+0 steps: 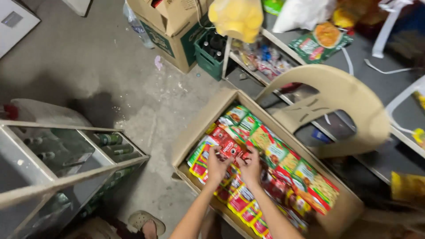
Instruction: Picking various grocery items such as sauce bottles, coffee packets, and snack bags from shelves and placing them into a cardboard box.
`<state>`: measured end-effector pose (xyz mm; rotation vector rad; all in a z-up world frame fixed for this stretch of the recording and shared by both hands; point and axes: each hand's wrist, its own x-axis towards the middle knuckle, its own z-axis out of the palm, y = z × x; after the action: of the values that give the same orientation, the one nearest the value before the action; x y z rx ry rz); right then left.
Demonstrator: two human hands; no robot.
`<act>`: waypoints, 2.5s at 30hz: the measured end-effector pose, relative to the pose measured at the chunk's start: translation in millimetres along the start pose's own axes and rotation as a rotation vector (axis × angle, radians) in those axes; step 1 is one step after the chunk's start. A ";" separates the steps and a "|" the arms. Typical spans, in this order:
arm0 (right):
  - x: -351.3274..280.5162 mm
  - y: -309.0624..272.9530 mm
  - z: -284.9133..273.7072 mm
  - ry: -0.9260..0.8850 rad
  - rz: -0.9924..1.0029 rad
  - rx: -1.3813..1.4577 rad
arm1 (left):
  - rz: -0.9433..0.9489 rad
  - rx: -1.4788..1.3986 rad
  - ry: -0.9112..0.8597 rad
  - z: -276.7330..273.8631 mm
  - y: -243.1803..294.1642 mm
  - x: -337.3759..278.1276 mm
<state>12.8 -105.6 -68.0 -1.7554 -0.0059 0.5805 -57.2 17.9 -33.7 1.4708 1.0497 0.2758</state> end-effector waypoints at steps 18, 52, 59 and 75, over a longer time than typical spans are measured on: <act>81.2 51.7 58.4 -0.217 -0.283 -0.648 | -0.035 0.823 -0.108 -9.8 -27.7 88.3; -193.0 -432.3 -525.1 1.082 -1.026 0.012 | 1.663 -0.270 -0.499 301.8 546.6 -409.1; -178.5 -445.1 -559.0 1.096 -0.893 -0.154 | 1.597 -0.109 -0.353 382.4 559.5 -400.5; -262.3 -465.9 -537.8 0.772 -1.091 0.373 | 1.103 -0.304 -0.892 314.1 575.1 -442.6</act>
<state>128.3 -548.2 536.8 -1.2532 -0.2777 -0.8385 167.6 -421.8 583.9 1.5100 -0.5555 0.4521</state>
